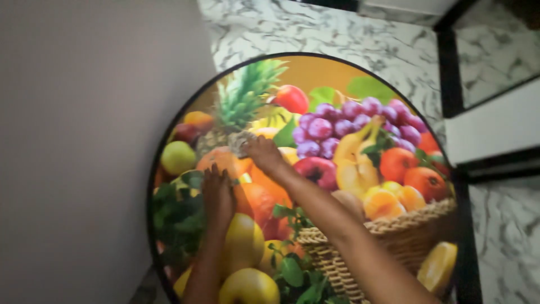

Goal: Cleaning a round table with a fruit-patterned glass top using a white cloth.

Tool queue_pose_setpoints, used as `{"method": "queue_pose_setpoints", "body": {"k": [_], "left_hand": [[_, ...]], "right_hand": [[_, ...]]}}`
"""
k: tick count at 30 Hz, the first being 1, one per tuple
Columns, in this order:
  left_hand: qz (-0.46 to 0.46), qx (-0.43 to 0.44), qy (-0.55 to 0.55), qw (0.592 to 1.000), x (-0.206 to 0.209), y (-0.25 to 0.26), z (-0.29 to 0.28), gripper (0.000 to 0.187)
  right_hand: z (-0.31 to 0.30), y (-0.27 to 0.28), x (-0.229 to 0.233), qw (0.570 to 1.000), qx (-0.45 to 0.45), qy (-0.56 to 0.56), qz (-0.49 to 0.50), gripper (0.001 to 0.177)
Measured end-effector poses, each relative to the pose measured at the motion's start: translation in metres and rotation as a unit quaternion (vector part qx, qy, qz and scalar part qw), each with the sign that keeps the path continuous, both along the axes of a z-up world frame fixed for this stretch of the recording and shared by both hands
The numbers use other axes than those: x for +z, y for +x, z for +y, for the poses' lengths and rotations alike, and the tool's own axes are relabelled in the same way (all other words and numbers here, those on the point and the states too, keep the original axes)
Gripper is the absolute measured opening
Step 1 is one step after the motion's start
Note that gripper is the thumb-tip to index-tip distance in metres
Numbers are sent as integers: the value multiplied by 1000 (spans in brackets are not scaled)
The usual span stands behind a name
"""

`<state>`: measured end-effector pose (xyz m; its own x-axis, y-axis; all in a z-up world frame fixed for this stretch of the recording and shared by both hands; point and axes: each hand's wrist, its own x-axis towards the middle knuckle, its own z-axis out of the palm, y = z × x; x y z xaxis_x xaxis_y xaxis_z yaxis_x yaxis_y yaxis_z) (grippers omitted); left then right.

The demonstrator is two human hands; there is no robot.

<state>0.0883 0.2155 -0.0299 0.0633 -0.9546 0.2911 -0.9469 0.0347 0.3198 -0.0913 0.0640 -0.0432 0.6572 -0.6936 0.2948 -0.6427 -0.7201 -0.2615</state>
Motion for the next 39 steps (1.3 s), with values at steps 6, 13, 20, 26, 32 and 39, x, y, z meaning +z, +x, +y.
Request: {"method": "queue_pose_setpoints", "body": {"k": [6,13,20,26,32,39], "left_hand": [[-46,-68,11,997,-13,-97,-43,50],[-31,-117,42,992,-33,-220,-89,48],[-4,-197,21,980,-20,-321,-114,55],[8,-232,38,972,-12,-366,-119,56],[-38,-232,49,971,-17,-378,-117,52],[-53,-241,47,968,-30,-388,-81,61]], "right_hand": [[-34,-140,0,970,-186,9,159,27],[-33,-287,-7,953,-272,-73,112,32],[-44,-369,9,919,-375,-11,117,26],[-43,-464,8,917,-399,-17,-1,31],[15,-511,45,854,-509,80,-69,29],[98,-526,24,937,-348,-40,19,36]]}}
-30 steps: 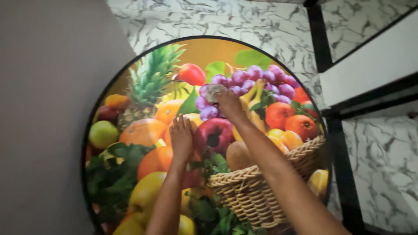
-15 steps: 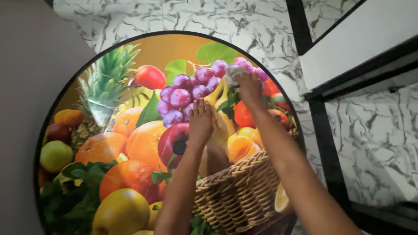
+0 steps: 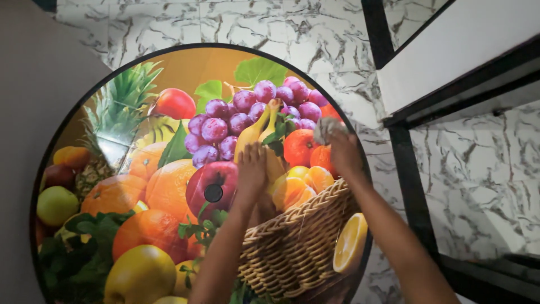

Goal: Cleaning a round table with a fruit-patterned glass top using a white cloth.

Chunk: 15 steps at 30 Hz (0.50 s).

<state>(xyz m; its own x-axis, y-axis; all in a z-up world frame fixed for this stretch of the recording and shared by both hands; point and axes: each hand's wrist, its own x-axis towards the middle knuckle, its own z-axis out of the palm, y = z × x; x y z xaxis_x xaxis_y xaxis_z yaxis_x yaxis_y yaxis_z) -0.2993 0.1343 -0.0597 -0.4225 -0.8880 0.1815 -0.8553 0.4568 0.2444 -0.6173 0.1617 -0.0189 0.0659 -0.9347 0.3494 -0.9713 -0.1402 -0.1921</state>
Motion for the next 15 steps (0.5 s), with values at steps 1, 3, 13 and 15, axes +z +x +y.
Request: {"method": "queue_pose_setpoints", "body": {"k": [1,3,13,15], "left_hand": [[-1,5,1,1000,-1,0,10,61],[12,-4,14,1000,-3,1,32,59],[8,24,-15,1000,18,77,81,58],[7,37,-40,998,12,104,80,56]], "right_hand": [[8,12,2,1000,5,1,-1,36],[22,37,7,999,10,-34,41,32],[32,194,4,979,163,64,-107,42],[28,234,2,978,186,41,-90,38]]}}
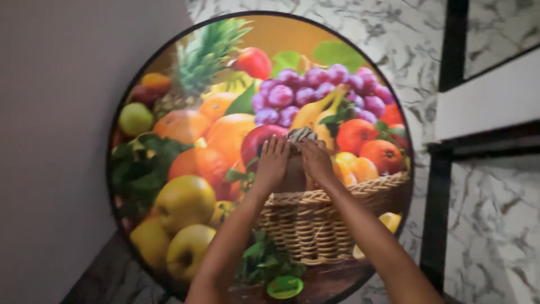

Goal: Cleaning a round table with a fruit-patterned glass top using a white cloth.

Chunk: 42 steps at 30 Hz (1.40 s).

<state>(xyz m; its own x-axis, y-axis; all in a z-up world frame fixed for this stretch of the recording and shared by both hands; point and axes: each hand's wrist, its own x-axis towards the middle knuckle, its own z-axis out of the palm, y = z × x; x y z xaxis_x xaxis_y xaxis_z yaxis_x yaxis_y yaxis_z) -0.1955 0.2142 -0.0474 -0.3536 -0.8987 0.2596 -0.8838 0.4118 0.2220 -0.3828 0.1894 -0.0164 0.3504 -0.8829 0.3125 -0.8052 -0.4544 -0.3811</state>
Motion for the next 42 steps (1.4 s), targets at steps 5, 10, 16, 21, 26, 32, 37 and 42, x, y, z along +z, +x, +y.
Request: {"method": "queue_pose_setpoints", "body": {"k": [5,10,16,21,26,32,37,42], "left_hand": [[8,60,39,997,14,86,31,54],[11,108,22,994,4,189,85,58],[82,146,-17,986,39,277,141,43],[82,225,80,968,36,324,178,43],[22,219,80,972,59,322,216,52],[-38,217,75,972,50,316,231,62],[-50,237,46,969,15,331,250,62],[12,307,7,952,-35,374,291,62]], "right_hand": [[-9,89,-34,997,62,8,-41,32],[-2,199,-18,999,39,-34,1,30],[81,334,-29,910,96,297,-274,26],[191,361,30,964,169,149,-139,41],[272,297,4,964,171,201,-39,34],[360,182,-19,954,254,92,131,20],[378,79,-3,978,171,14,120,30],[370,-23,6,970,-129,110,173,27]]}}
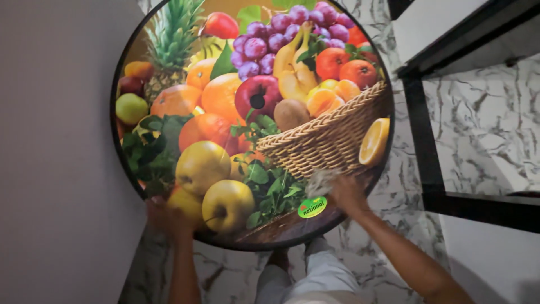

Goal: Cleaning a round table with a fruit-patterned glass top using a white cloth.

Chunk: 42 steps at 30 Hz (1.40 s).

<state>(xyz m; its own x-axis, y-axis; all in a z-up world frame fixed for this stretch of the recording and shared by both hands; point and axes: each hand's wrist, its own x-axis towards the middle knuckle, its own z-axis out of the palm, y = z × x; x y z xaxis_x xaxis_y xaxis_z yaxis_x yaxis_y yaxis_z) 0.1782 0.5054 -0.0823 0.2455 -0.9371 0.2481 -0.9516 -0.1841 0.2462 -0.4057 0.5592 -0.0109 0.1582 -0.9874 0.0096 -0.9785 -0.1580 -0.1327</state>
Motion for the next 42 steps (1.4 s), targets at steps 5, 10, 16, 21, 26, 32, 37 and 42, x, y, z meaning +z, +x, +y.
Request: {"method": "queue_pose_setpoints", "body": {"k": [5,10,16,21,26,32,37,42], "left_hand": [[179,100,-7,979,-28,32,9,51],[37,182,258,948,-81,69,2,50],[401,-27,-100,910,54,6,-21,60],[332,98,3,938,117,-31,-41,58],[263,228,121,930,74,-25,-53,59],[160,354,270,881,-35,71,-40,61],[191,372,270,867,-51,89,-57,57],[270,396,235,846,-24,78,-29,50]], "right_hand": [[-22,-86,-7,967,-172,-152,-113,28],[-74,-182,-77,911,-349,-190,-113,31],[-166,-277,-112,880,-396,-178,-193,26],[-251,-388,-173,809,-427,-45,-401,31],[-315,-416,-163,724,-383,111,-563,45],[-369,-353,-98,638,-412,273,-590,72],[-385,-389,-161,677,-479,198,-523,78],[-385,-381,-164,680,-589,130,-417,59]]}}
